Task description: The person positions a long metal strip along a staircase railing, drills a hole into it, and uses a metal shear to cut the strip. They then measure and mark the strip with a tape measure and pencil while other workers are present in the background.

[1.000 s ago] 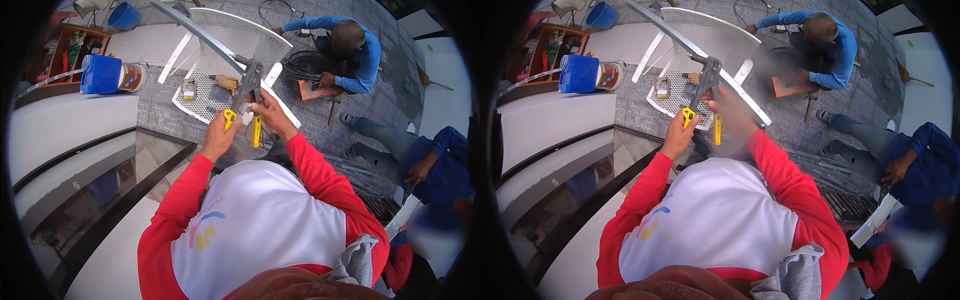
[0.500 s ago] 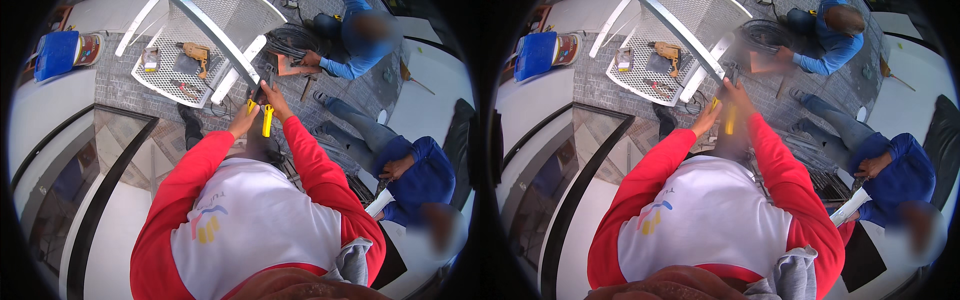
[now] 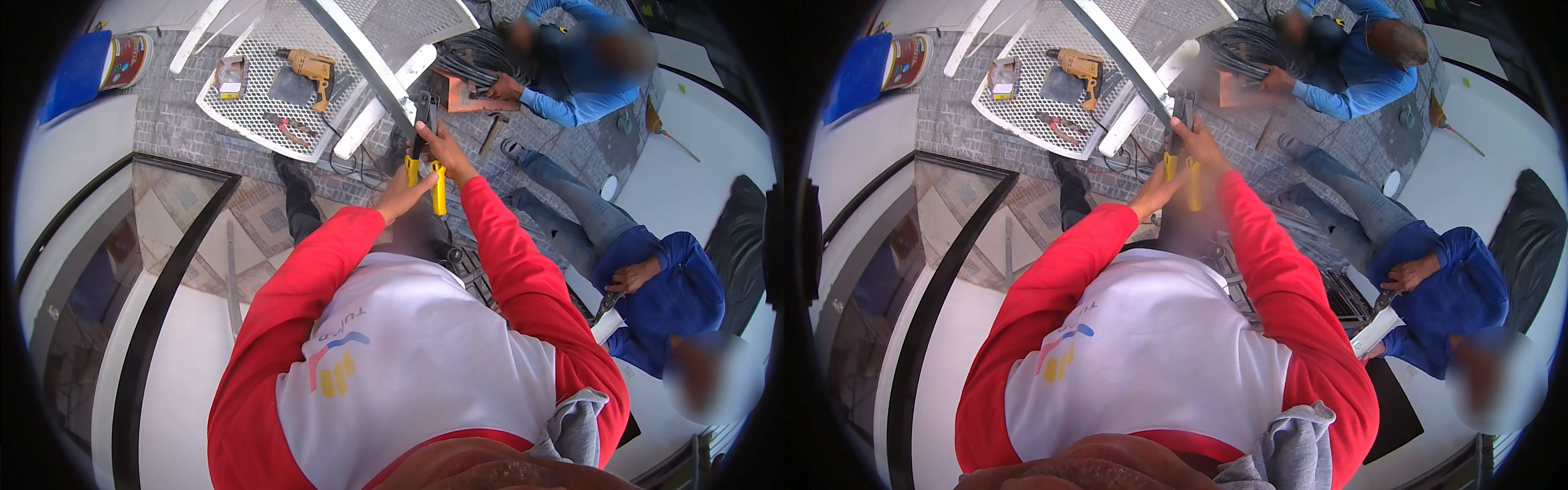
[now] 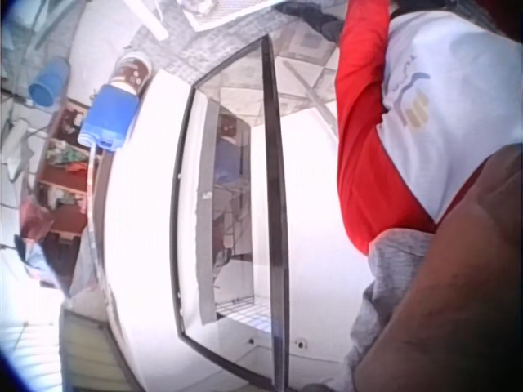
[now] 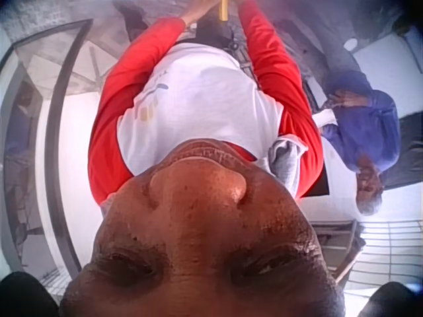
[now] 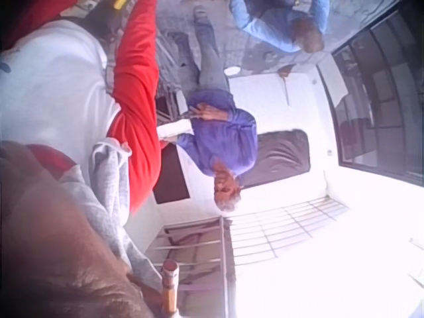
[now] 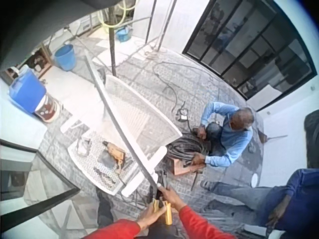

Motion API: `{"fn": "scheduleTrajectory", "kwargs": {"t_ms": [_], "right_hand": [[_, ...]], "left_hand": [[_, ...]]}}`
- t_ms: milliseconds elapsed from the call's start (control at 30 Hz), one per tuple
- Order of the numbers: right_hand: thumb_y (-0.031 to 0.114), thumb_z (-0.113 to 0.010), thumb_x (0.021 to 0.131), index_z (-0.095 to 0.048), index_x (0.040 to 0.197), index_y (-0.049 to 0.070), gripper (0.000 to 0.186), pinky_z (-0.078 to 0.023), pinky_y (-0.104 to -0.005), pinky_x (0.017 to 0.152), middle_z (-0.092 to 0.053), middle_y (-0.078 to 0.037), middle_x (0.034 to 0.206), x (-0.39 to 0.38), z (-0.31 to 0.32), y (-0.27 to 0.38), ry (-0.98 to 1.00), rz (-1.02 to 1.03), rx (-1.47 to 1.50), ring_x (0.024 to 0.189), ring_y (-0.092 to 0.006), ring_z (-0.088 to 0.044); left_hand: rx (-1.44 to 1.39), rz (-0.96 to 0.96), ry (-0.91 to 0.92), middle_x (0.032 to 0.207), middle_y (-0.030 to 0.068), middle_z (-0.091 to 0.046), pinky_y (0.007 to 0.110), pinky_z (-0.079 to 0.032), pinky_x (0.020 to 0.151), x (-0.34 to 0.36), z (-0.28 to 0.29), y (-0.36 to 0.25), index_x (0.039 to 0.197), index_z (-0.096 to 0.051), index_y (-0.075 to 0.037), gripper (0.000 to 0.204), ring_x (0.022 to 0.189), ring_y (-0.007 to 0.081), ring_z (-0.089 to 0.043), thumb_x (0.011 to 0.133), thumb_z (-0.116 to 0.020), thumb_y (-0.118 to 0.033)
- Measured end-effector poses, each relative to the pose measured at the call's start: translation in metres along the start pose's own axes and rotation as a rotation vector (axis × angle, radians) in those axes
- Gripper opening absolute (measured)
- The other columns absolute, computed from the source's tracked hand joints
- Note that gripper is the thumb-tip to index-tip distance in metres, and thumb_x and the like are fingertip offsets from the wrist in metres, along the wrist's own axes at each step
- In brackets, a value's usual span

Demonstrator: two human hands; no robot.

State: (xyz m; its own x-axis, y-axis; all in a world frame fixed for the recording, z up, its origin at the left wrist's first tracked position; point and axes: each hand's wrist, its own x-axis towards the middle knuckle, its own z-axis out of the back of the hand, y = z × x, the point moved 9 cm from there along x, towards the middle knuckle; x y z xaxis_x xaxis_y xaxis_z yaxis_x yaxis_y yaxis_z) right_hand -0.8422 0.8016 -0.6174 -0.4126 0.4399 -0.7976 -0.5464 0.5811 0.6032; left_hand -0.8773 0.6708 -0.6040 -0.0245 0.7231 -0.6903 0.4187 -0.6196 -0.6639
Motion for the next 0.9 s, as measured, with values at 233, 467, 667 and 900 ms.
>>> {"fn": "scheduleTrajectory", "kwargs": {"t_ms": [233,467,667,900], "right_hand": [[0.037,-0.067,0.101,-0.047,0.132,0.005,0.049,-0.057,-0.0353,0.072,-0.068,-0.008,0.093,-0.004,-0.004,0.013,0.017,0.007,-0.06,0.081,-0.018,-0.069],[0.042,-0.069,0.098,-0.048,0.135,0.002,0.058,-0.055,-0.0338,0.074,-0.068,-0.008,0.095,-0.002,-0.004,0.015,0.042,0.025,-0.158,0.081,-0.0181,-0.068],[0.05,-0.07,0.095,-0.056,0.122,0.0,0.058,-0.054,-0.0374,0.078,-0.069,-0.01,0.096,0.011,0.006,0.02,-0.148,0.158,-0.447,0.083,-0.0215,-0.068],[0.042,-0.072,0.096,-0.059,0.12,0.002,0.048,-0.055,-0.0362,0.07,-0.069,-0.01,0.094,0.011,-0.003,0.024,0.044,-0.105,-0.35,0.08,-0.0185,-0.067]], "left_hand": [[-0.088,-0.073,0.031,0.13,0.0168,-0.061,0.04,-0.045,0.102,0.006,-0.006,-0.005,0.14,-0.049,0.0,0.074,0.123,0.0269,-0.059,0.093,-0.071,-0.053],[-0.142,-0.057,0.041,0.131,0.0154,-0.061,0.039,-0.046,0.102,0.008,-0.012,0.003,0.141,-0.049,-0.001,0.075,0.123,0.0257,-0.059,0.092,-0.073,-0.053],[-0.221,-0.03,0.048,0.129,0.0125,-0.063,0.038,-0.047,0.099,0.01,-0.02,0.005,0.137,-0.054,-0.002,0.067,0.12,0.0224,-0.061,0.094,-0.072,-0.049],[-0.278,0.032,0.081,0.125,0.0101,-0.066,0.038,-0.047,0.098,0.011,-0.036,0.002,0.133,-0.058,-0.004,0.062,0.115,0.0206,-0.062,0.093,-0.073,-0.049]]}}
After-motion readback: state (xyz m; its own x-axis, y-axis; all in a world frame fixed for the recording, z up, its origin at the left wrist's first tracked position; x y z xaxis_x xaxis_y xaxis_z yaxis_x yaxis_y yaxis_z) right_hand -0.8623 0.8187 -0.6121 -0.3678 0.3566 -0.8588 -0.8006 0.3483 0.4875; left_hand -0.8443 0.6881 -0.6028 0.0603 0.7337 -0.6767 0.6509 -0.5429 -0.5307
